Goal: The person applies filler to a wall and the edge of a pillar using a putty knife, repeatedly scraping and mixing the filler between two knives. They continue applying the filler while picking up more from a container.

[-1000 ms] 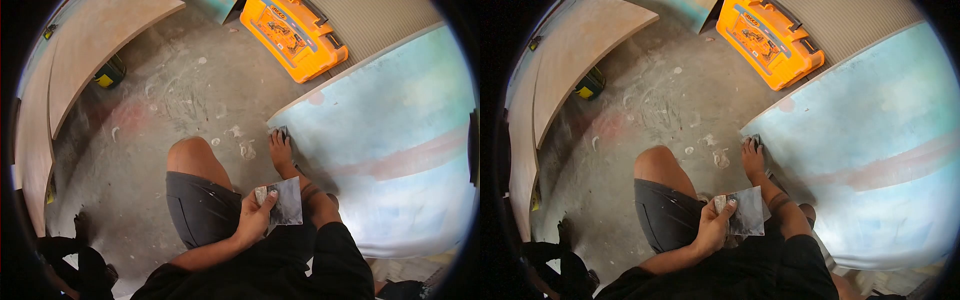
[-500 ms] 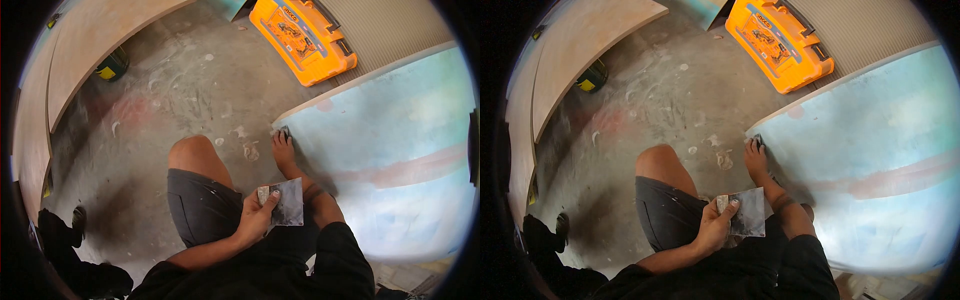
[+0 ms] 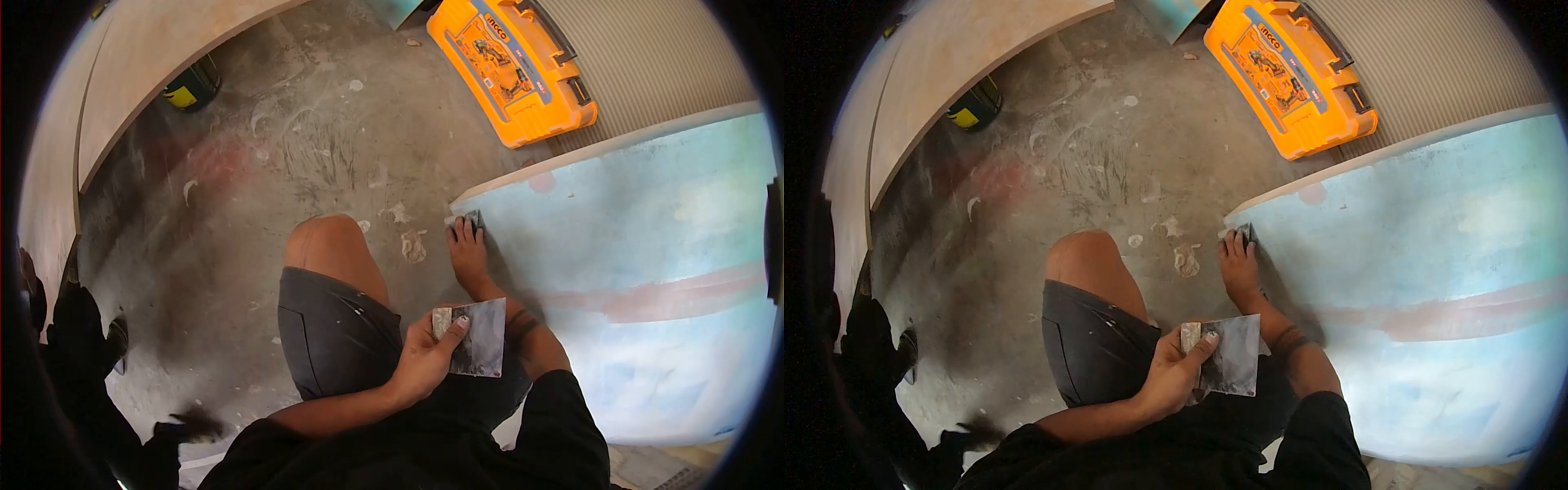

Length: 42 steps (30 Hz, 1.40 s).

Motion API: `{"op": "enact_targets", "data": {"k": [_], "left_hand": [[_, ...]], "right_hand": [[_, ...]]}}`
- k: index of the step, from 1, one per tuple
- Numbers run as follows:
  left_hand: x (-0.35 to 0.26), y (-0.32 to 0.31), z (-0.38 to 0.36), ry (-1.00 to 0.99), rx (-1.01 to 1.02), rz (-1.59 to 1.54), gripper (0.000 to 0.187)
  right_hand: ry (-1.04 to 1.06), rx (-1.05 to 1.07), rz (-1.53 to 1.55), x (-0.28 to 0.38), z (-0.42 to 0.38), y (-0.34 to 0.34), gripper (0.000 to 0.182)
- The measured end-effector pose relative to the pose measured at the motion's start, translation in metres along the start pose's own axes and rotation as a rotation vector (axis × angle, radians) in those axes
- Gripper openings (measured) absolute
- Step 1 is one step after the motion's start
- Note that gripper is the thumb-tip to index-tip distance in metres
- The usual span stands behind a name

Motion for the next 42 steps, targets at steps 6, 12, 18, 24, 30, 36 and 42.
{"op": "enact_targets", "data": {"k": [6, 12, 18, 24, 30, 36, 42], "left_hand": [[0.006, 0.000, 0.000, 0.001, 0.005, -0.036, 0.022], [0.008, 0.000, -0.001, 0.014, 0.028, -0.041, 0.021], [0.005, 0.000, -0.001, 0.001, 0.029, -0.056, 0.022], [0.001, 0.000, -0.004, 0.017, -0.008, -0.024, 0.024], [-0.005, -0.002, -0.008, 0.081, 0.005, -0.024, 0.024], [-0.005, -0.001, -0.007, 0.052, 0.033, -0.060, 0.023], [-0.007, 0.001, -0.004, 0.046, 0.033, -0.073, 0.023]], "right_hand": [[-0.005, -0.008, -0.016, 0.000, 0.014, -0.018, 0.052], [-0.007, 0.011, -0.103, -0.002, 0.028, -0.024, 0.054], [-0.003, 0.045, -0.093, 0.000, 0.025, -0.025, 0.052], [-0.012, -0.011, -0.003, 0.003, 0.024, -0.022, 0.051], [0.025, -0.025, -0.018, -0.006, 0.031, -0.026, 0.054], [0.025, -0.010, -0.031, -0.008, 0.032, -0.026, 0.057], [0.011, 0.016, -0.069, -0.006, 0.036, -0.028, 0.063]]}}
Point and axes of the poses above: each hand's wrist, its own z-axis towards the middle knuckle, its own y-axis out of the back of the hand, x = y × z, the point moved 6 cm from there along z, towards the middle knuckle, and after that the axes turned 10 degrees about x, right-handed, at the moved point
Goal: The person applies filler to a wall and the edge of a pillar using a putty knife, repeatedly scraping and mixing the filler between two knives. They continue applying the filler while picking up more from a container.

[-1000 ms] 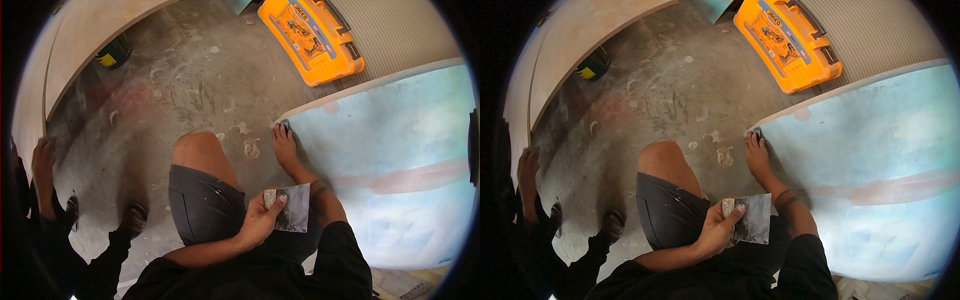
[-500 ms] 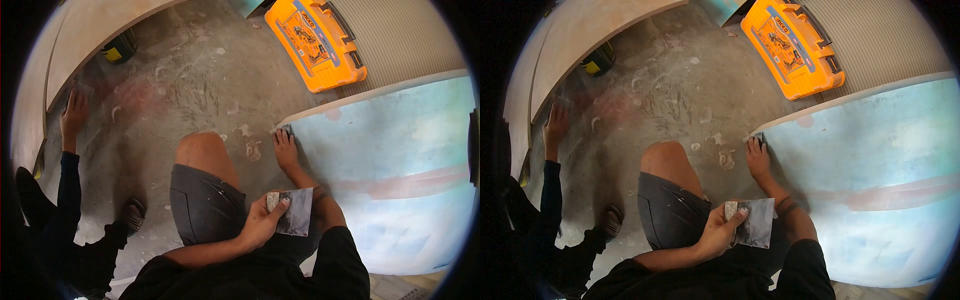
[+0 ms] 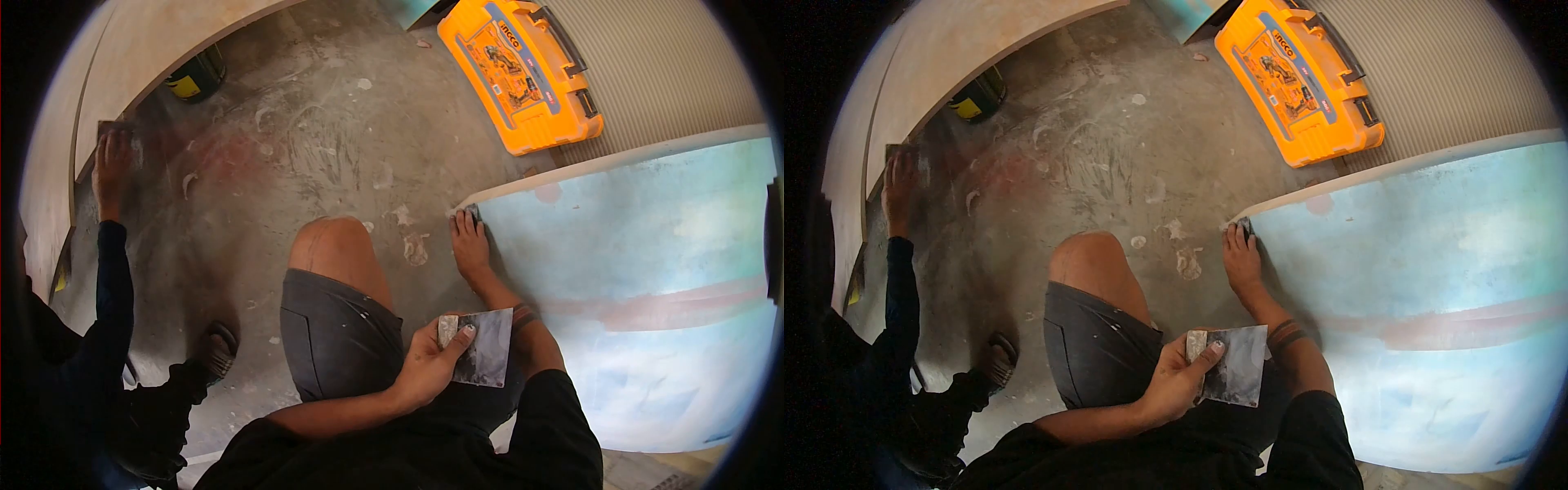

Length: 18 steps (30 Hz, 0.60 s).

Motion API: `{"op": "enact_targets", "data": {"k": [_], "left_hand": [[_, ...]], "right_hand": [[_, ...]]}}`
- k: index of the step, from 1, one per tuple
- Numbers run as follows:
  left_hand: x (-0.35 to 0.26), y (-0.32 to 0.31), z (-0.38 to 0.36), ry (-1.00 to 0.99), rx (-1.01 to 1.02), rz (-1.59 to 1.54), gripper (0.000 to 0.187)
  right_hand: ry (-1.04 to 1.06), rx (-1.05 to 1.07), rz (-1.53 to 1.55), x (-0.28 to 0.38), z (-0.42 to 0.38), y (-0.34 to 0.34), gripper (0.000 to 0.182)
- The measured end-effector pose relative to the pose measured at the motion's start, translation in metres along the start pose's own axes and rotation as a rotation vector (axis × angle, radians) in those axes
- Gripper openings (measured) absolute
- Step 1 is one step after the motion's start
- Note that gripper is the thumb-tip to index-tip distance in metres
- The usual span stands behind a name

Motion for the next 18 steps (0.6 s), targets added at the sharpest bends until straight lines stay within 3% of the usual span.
{"op": "enact_targets", "data": {"k": [9, 15, 18], "left_hand": [[-0.003, -0.001, 0.001, -0.030, 0.007, -0.011, 0.022], [-0.005, -0.001, 0.002, -0.017, -0.002, 0.022, 0.023], [-0.008, -0.007, -0.002, 0.000, 0.007, -0.016, 0.022]], "right_hand": [[-0.014, -0.018, -0.109, 0.003, -0.009, -0.002, 0.055], [-0.046, 0.037, -0.059, 0.010, -0.023, 0.008, 0.054], [-0.017, -0.045, -0.003, 0.009, -0.020, 0.011, 0.053]]}}
Point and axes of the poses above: each hand's wrist, its own z-axis towards the middle knuckle, its own y-axis out of the back of the hand, x = y × z, the point moved 6 cm from there along z, towards the middle knuckle, and after that the axes turned 10 degrees about x, right-handed, at the moved point
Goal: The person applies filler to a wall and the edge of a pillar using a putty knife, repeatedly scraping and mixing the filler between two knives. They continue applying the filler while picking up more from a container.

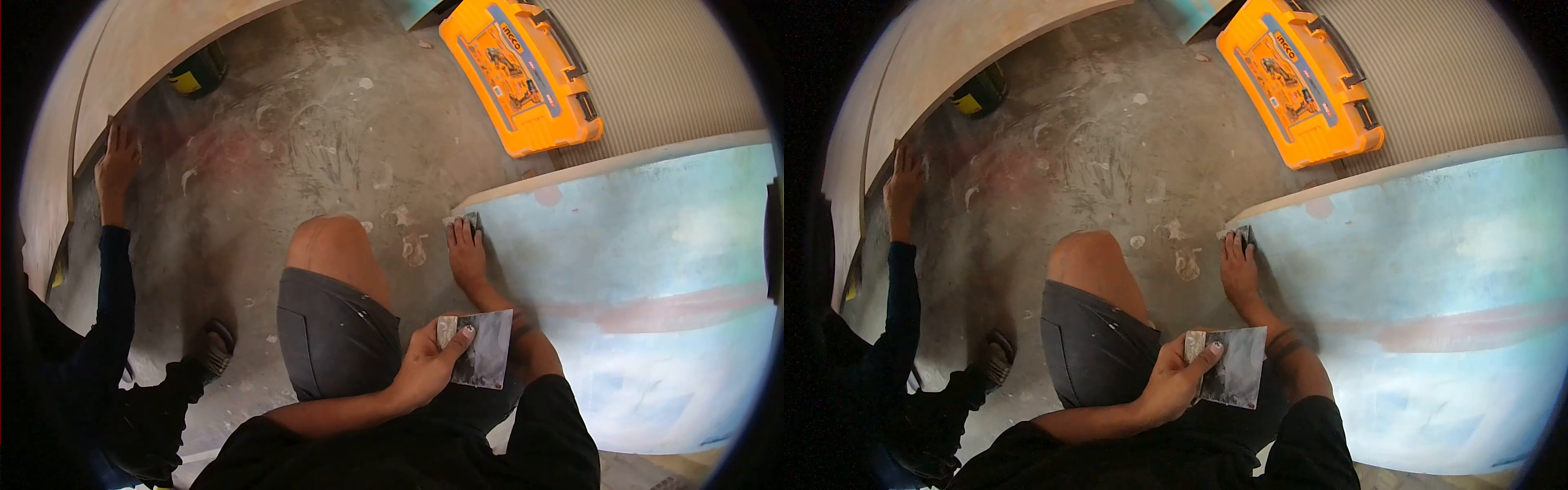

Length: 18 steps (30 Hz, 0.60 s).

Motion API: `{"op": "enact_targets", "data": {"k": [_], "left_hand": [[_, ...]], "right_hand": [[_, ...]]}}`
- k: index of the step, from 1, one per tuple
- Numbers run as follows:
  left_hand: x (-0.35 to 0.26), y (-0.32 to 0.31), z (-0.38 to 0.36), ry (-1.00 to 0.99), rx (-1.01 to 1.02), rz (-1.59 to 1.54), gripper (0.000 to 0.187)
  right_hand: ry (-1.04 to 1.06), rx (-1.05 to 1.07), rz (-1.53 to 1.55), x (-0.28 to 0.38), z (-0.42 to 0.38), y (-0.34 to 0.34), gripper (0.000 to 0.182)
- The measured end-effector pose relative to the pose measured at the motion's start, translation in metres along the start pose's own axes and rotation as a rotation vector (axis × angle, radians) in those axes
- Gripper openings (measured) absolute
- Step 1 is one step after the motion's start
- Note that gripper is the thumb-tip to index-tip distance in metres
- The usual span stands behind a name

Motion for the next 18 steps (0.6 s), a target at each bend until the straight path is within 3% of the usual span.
{"op": "enact_targets", "data": {"k": [18], "left_hand": [[0.002, -0.001, 0.003, -0.027, -0.015, 0.057, 0.026]], "right_hand": [[0.033, -0.043, 0.048, -0.014, 0.009, 0.002, 0.054]]}}
Point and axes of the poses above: each hand's wrist, its own z-axis towards the middle knuckle, its own y-axis out of the back of the hand, x = y × z, the point moved 6 cm from there along z, towards the middle knuckle, and after that the axes turned 10 degrees about x, right-handed, at the moved point
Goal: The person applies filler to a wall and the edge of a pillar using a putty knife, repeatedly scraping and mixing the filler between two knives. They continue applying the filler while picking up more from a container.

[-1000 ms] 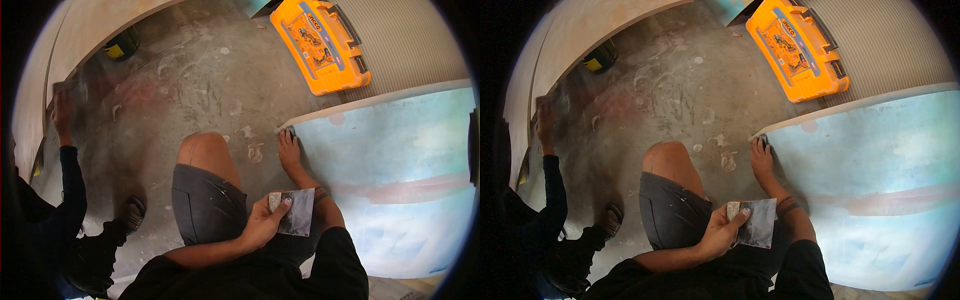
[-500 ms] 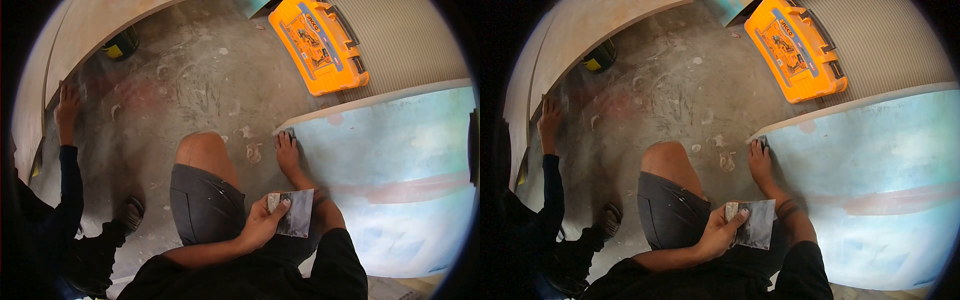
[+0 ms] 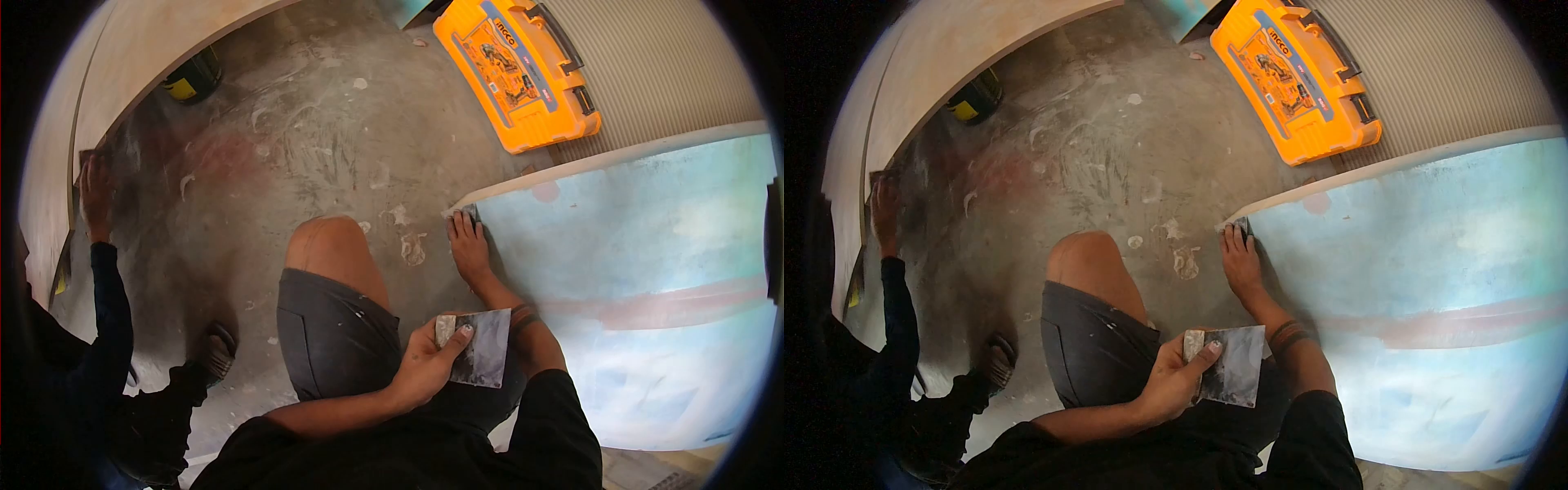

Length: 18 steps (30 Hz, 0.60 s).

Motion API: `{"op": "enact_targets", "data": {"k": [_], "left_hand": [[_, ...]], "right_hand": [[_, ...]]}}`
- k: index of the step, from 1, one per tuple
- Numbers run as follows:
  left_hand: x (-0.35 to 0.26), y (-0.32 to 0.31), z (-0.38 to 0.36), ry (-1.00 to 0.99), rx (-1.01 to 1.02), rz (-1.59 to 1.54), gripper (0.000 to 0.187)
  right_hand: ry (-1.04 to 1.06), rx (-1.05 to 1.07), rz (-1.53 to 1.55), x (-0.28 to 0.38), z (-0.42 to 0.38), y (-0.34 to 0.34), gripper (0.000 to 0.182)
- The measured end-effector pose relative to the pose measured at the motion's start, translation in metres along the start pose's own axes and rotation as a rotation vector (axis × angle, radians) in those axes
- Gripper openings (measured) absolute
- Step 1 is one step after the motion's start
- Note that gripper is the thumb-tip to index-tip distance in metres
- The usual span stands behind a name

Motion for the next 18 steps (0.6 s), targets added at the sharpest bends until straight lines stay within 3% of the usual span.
{"op": "enact_targets", "data": {"k": [5, 18], "left_hand": [[0.002, 0.002, -0.002, 0.082, 0.004, -0.009, 0.022], [0.015, 0.007, 0.002, 0.045, 0.004, -0.013, 0.024]], "right_hand": [[-0.019, -0.001, -0.069, 0.002, 0.005, -0.006, 0.051], [-0.026, 0.012, -0.152, 0.004, 0.003, -0.013, 0.052]]}}
Point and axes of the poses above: each hand's wrist, its own z-axis towards the middle knuckle, its own y-axis out of the back of the hand, x = y × z, the point moved 6 cm from there along z, towards the middle knuckle, and after that the axes turned 10 degrees about x, right-handed, at the moved point
